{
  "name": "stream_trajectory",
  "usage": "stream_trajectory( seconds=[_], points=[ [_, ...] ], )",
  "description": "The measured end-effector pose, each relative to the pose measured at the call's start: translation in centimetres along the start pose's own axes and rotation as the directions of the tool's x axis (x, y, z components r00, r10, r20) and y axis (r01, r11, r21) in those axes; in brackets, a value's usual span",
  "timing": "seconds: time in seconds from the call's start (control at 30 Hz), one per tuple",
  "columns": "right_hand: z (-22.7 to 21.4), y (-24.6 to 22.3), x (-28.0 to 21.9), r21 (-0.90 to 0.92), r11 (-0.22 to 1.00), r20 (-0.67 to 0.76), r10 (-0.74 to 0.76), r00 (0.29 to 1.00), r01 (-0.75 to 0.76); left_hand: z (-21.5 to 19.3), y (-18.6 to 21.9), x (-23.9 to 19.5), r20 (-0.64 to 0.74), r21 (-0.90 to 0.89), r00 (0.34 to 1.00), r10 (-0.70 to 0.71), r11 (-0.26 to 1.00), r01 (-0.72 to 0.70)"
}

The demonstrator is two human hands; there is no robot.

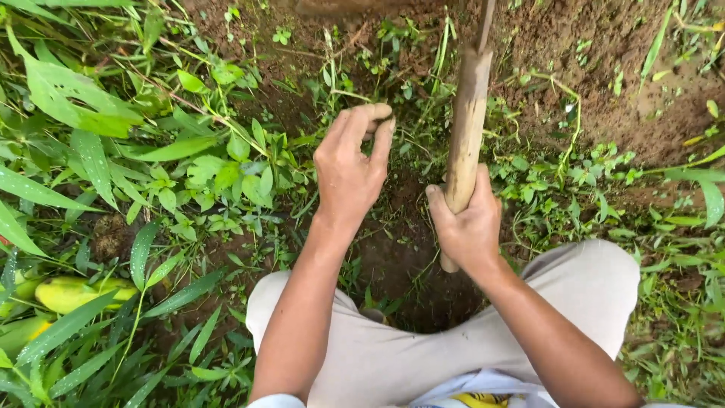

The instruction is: The person uses a hoe to clear weeds and loosen the soil in a garden patch. They repeatedly strike the ground with the tool and pull away the uprooted vegetation.

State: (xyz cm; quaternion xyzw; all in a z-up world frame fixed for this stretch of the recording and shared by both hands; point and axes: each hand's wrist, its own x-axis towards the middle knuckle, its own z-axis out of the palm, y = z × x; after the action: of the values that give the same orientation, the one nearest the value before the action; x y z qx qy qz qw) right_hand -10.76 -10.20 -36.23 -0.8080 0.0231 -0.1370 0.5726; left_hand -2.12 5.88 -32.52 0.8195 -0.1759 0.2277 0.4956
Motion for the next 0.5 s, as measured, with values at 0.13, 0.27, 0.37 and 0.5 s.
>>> stream_trajectory(
  seconds=[0.13, 0.27, 0.37, 0.5],
  points=[
    [-0.3, 0.9, -0.5, -0.002, 1.0, -0.022, -0.005, 1.0, 0.005, 0.4, -1.0, -0.2, 0.012, 0.001, 1.0, 0.003, 1.0, -0.003],
    [0.1, 0.5, -0.6, 0.029, 0.999, -0.063, -0.023, 0.998, 0.024, 0.5, -1.0, -0.7, 0.029, -0.002, 1.0, 0.007, 1.0, -0.007],
    [0.0, 0.6, -1.3, 0.035, 0.999, -0.059, -0.007, 0.998, 0.009, 0.5, -1.1, -0.7, 0.027, -0.006, 1.0, 0.01, 1.0, -0.01],
    [-0.9, -0.5, -1.0, 0.086, 0.996, -0.064, 0.001, 0.998, 0.004, 0.6, -1.5, -0.8, 0.043, -0.002, 0.999, 0.005, 1.0, -0.005]
  ],
)
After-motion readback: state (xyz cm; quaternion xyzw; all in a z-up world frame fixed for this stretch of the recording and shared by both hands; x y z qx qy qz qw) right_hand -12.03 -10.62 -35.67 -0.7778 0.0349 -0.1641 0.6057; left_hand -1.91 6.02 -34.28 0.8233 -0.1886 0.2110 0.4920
